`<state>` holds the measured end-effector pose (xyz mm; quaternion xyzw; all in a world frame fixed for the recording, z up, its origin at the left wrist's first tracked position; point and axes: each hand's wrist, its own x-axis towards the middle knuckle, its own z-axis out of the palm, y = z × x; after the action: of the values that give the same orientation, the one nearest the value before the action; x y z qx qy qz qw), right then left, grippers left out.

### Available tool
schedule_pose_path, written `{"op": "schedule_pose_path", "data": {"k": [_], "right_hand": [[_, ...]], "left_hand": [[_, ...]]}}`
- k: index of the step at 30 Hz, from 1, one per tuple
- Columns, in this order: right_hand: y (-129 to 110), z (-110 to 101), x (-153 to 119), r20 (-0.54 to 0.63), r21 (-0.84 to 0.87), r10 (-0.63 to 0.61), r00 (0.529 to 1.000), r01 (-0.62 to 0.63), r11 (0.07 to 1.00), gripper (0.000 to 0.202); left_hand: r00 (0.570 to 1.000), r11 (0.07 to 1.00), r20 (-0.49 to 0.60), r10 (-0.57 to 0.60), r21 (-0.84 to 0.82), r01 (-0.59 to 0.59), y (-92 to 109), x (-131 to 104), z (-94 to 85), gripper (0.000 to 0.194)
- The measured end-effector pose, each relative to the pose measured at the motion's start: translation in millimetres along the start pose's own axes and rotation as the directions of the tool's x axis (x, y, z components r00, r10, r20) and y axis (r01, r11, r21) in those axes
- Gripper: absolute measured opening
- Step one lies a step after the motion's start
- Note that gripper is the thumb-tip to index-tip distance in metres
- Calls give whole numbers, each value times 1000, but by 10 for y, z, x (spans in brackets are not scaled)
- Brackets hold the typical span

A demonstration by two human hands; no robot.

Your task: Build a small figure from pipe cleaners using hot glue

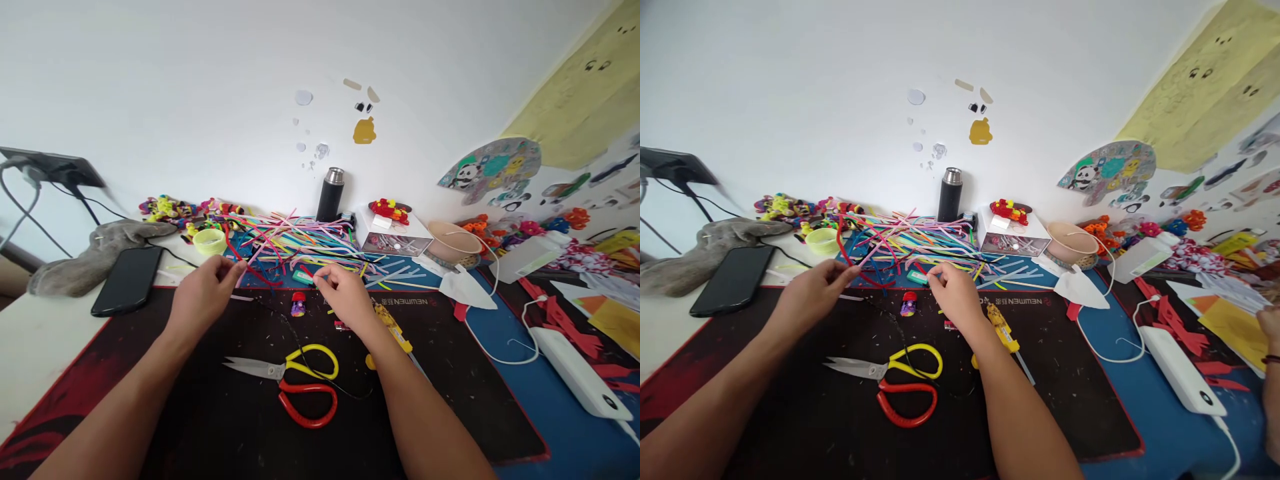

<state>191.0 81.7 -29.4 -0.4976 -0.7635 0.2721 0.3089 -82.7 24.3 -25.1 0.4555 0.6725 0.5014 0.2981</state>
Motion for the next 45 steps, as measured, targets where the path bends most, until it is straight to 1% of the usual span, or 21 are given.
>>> {"op": "schedule_pose_path", "data": {"k": [1,2,3,4,5,7,8,9,11,14,18,20,23,26,30,32,34,36,38,42,45], "right_hand": [[-48,24,-36,25,50,-29,999,28,998,16],[-100,48,-73,46,87,-54,998,50,995,14],[-152,70,-109,68,116,-78,995,70,991,12],[-201,89,-142,86,142,-94,992,81,987,11],[-246,104,-171,100,164,-102,990,85,983,11],[-310,123,-211,115,183,-109,987,86,979,10],[-330,128,-222,116,182,-116,986,94,979,10],[-343,132,-231,117,178,-123,986,101,979,9],[-358,138,-240,120,171,-133,984,111,979,9],[-372,146,-248,123,169,-142,982,120,978,8],[-376,161,-253,133,181,-153,979,128,975,7],[-362,176,-252,148,228,-143,979,107,968,9],[-341,209,-248,176,341,-113,978,47,939,15],[-347,229,-243,167,439,-76,983,-5,899,19],[-378,216,-237,169,514,-40,985,-53,856,19],[-382,201,-234,180,519,-35,983,-65,852,20],[-379,187,-232,177,507,-36,984,-60,860,20],[-374,174,-230,157,480,-47,986,-35,877,20],[-370,165,-231,124,415,-76,989,18,910,20],[-372,155,-238,82,259,-156,984,130,957,16],[-382,148,-242,111,246,-178,978,147,958,18]], "left_hand": [[994,994,-87,63,90,-55,63,-33,-7,24],[987,991,-116,110,92,-99,132,-75,2,21],[989,992,-79,128,29,-126,199,-123,25,17],[992,990,6,129,-64,-129,258,-170,58,18],[986,983,108,127,-147,-110,304,-213,96,24],[946,969,303,113,-243,-38,345,-275,163,36],[922,965,372,102,-264,-1,344,-292,185,40],[902,961,421,95,-276,28,332,-301,197,41],[882,957,462,91,-287,52,295,-301,203,40],[875,957,471,114,-288,30,258,-289,200,34],[871,952,468,148,-307,3,256,-295,227,29],[878,940,460,129,-338,39,250,-300,247,28],[899,896,433,61,-421,142,218,-300,271,29],[907,847,421,4,-484,221,185,-291,284,31],[901,843,434,-8,-482,239,151,-272,289,33],[899,867,439,7,-451,214,132,-261,287,31],[896,905,443,31,-394,163,121,-255,282,28],[891,945,451,62,-314,93,124,-260,277,25],[886,974,455,89,-224,17,139,-277,277,23],[885,991,447,130,-62,-115,164,-325,290,19],[884,987,444,144,-4,-158,168,-343,296,20]]}}
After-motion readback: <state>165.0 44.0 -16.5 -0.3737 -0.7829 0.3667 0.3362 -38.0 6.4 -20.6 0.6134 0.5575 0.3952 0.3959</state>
